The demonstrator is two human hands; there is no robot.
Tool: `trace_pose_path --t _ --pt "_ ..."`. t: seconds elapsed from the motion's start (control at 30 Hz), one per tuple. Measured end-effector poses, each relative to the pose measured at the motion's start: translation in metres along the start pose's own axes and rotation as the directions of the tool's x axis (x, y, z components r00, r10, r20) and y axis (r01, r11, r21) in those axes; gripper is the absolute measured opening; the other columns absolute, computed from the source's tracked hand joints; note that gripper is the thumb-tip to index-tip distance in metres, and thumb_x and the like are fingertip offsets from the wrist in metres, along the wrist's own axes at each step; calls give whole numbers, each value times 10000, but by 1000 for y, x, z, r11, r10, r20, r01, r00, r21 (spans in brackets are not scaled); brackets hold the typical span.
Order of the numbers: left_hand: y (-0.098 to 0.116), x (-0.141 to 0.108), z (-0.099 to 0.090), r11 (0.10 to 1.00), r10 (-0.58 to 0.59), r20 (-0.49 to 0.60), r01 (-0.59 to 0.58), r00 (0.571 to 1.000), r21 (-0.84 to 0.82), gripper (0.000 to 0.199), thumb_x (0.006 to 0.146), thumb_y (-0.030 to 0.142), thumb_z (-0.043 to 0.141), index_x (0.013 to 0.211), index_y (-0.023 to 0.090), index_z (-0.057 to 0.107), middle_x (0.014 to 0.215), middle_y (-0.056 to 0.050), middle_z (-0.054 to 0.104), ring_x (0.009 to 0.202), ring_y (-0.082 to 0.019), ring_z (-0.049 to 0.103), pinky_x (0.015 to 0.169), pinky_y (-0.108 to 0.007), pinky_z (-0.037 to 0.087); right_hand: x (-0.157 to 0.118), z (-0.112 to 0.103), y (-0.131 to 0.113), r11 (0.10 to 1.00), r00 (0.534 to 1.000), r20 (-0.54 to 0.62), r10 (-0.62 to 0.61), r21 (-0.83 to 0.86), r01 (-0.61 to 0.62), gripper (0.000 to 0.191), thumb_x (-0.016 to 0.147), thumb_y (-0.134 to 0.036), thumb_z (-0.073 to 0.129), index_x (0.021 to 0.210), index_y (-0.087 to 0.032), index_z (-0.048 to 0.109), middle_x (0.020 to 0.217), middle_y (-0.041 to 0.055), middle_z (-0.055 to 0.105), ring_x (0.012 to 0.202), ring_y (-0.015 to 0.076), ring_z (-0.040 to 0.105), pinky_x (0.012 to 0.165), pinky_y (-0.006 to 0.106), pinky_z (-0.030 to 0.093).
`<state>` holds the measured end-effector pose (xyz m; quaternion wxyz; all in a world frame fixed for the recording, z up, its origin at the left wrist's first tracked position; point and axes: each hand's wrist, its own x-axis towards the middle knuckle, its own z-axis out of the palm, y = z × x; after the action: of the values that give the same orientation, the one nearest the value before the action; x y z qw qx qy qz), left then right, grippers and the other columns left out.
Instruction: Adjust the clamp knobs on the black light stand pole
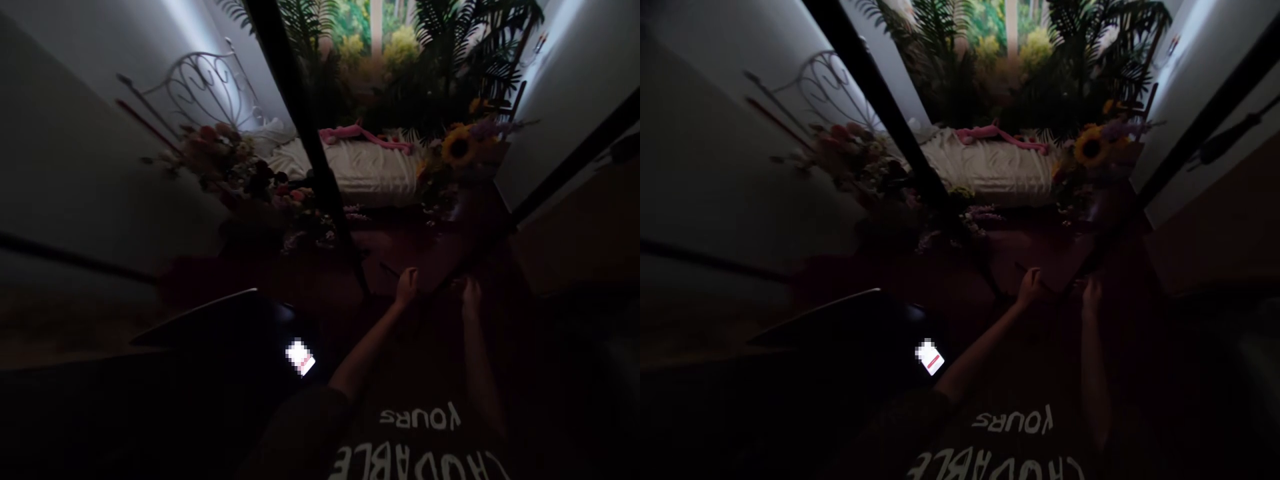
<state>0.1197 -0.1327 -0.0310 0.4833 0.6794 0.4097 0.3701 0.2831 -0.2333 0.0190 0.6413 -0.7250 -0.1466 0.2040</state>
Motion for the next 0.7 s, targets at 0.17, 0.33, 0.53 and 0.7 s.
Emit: trace_pose_path --t 0.17,0.33,0.53,0.7 --pt "70 46 48 954 301 248 -288 921 -88 382 984 438 458 1254 199 583 1260 -117 650 1203 -232 602 1074 -407 461 16 -34 -28 1000 980 -200 -3 -24 -1 664 814 -767 428 942 -182 715 875 109 760 884 272 733 749 381 589" --pt "102 69 103 922 388 347 -355 854 -157 426 937 391 560 1295 162 539 1231 -147 654 1131 -247 634 1013 -402 501 26 -45 -39 997 992 -122 -14 -82 4 645 690 -788 566 836 -171 687 902 86 744 948 263 688 846 372 536" --pt "94 65 128 929 354 241 -310 904 -200 396 956 377 523 1291 166 514 1129 -129 674 1033 -213 669 924 -335 528 40 -51 -38 996 998 -35 -43 -78 40 479 694 -685 666 773 -213 686 874 59 734 997 241 669 928 376 502" --pt "91 63 128 920 366 187 -325 911 -219 426 963 403 509 1307 153 511 1142 -142 681 1061 -220 674 928 -340 528 42 -52 -38 999 999 23 -44 -30 45 468 660 -655 710 804 -212 667 854 40 719 914 219 670 835 346 530"
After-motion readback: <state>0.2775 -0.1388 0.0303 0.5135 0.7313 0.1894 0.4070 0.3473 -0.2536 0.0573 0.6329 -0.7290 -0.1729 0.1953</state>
